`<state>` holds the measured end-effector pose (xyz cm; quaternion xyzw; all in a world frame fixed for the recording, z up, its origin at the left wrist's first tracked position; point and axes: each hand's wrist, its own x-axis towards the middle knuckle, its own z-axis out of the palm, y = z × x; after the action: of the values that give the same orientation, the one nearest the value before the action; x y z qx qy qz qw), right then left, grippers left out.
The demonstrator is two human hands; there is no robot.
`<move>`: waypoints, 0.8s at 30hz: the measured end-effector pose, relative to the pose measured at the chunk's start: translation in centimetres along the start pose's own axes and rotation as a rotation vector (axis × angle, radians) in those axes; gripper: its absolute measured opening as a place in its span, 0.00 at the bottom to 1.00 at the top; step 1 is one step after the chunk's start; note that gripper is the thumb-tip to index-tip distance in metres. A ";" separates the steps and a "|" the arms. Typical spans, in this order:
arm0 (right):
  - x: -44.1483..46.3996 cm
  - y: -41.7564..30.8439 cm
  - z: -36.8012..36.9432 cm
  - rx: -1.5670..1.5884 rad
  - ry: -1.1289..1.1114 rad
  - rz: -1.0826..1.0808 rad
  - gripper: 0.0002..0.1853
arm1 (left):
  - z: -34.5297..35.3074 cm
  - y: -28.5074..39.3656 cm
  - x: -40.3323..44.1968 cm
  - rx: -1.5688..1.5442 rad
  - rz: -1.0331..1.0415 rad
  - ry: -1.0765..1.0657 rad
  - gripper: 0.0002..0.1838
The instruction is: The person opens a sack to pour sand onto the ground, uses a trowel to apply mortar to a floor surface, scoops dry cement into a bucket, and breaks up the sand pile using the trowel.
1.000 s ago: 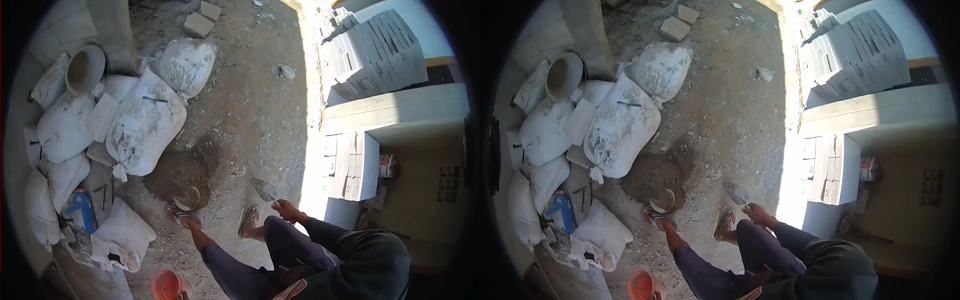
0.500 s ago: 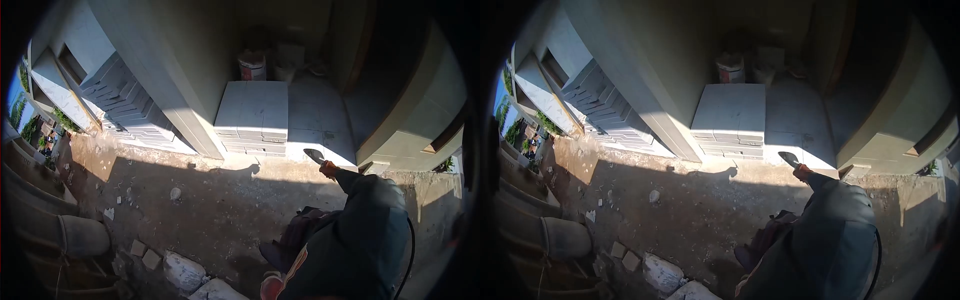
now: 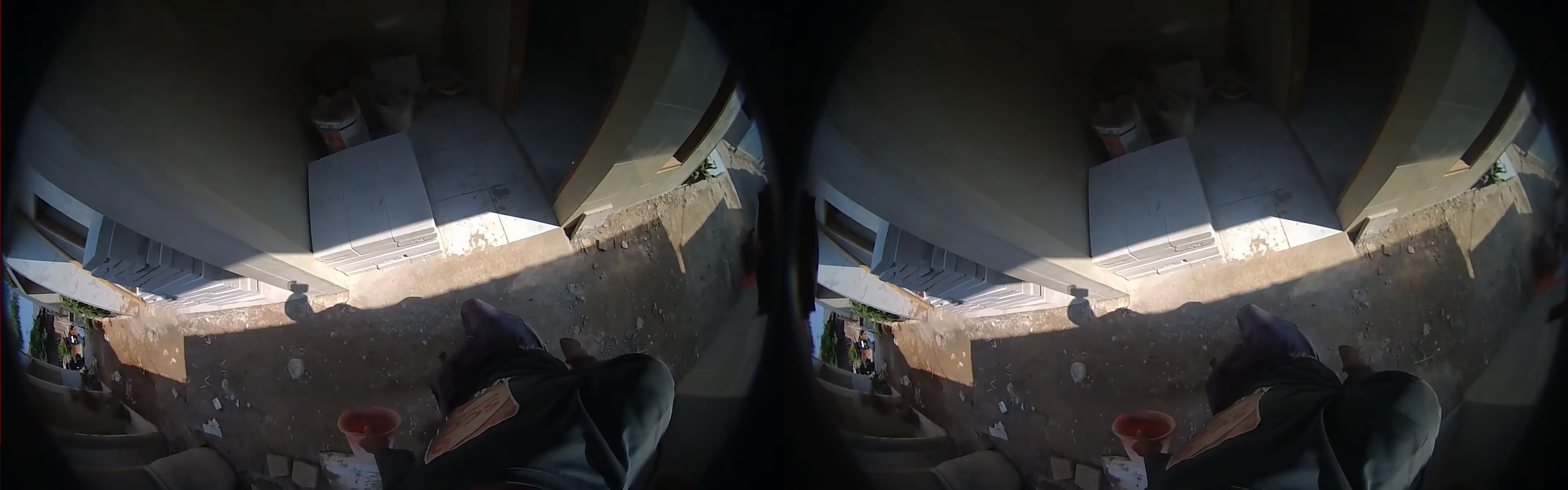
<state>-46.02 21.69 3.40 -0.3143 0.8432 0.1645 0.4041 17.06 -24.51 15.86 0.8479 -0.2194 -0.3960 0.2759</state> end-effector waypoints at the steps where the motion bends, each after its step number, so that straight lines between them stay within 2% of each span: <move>1: -0.6 -1.0 1.7 -0.035 0.016 -0.023 0.39 | 1.6 6.7 -4.7 -0.040 0.149 0.082 0.28; 4: 0.0 -3.5 3.7 0.186 0.130 -0.132 0.50 | 5.0 13.6 -3.7 0.024 0.325 -0.072 0.30; 5: 0.7 -3.5 3.8 0.202 0.132 -0.120 0.50 | 6.0 14.8 -2.4 0.033 0.336 -0.085 0.30; 7: 2.7 -3.8 2.9 0.113 0.478 -0.328 0.54 | 7.9 16.6 -0.7 0.451 0.469 -0.045 0.31; 8: 2.8 -5.5 -0.9 0.213 0.412 -0.259 0.48 | 8.8 17.4 -1.5 0.046 0.414 -0.187 0.35; 10: 3.4 -7.6 -9.2 0.333 0.497 -0.213 0.36 | 9.6 17.4 2.2 0.216 0.469 -0.166 0.42; 11: 3.2 -8.2 -13.2 0.339 0.599 -0.228 0.30 | 10.8 18.2 1.6 0.204 0.457 -0.168 0.42; 12: 4.0 -8.5 -16.7 0.144 1.048 -0.364 0.25 | 10.6 18.4 0.4 0.589 0.629 -0.078 0.38; 13: 4.2 -8.8 -19.6 0.123 1.035 -0.384 0.25 | 10.1 18.3 -0.4 0.777 0.688 -0.032 0.37; 14: 5.2 -8.9 -23.2 0.901 0.556 -0.049 0.24 | 9.6 18.2 -1.1 0.962 0.748 0.025 0.35; 15: 7.2 -8.3 -26.5 1.564 -0.040 0.321 0.24 | 9.6 18.1 -1.9 0.757 0.650 0.012 0.38; 18: 15.5 -8.3 -34.1 1.522 -0.116 0.231 0.25 | 9.0 16.5 -9.4 0.184 0.128 0.221 0.42; 19: 15.9 -9.8 -38.7 1.422 -0.153 0.190 0.25 | 8.3 14.2 -11.1 -0.130 0.116 0.160 0.42; 20: 16.2 -12.0 -43.3 1.208 -0.069 0.268 0.27 | 7.4 12.1 -12.3 -0.450 0.128 0.122 0.42; 21: 16.2 -15.3 -47.9 0.998 0.032 0.323 0.29 | 7.1 10.5 -13.2 -0.493 -0.001 0.221 0.41; 22: 17.9 -16.7 -49.5 1.032 0.085 0.060 0.16 | 6.7 8.8 -14.0 -0.540 -0.128 0.310 0.40; 23: 18.6 -19.0 -52.0 0.969 0.114 -0.090 0.12 | 6.2 7.0 -15.4 -0.593 -0.177 0.382 0.40; 24: 18.5 -22.0 -54.7 0.886 0.116 -0.218 0.09 | 5.9 5.1 -16.4 -0.713 -0.161 0.351 0.38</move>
<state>-71.83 -31.23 22.30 -0.2067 0.8154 -0.2729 0.4667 1.89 -20.41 25.01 0.7682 0.0491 -0.3168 0.5541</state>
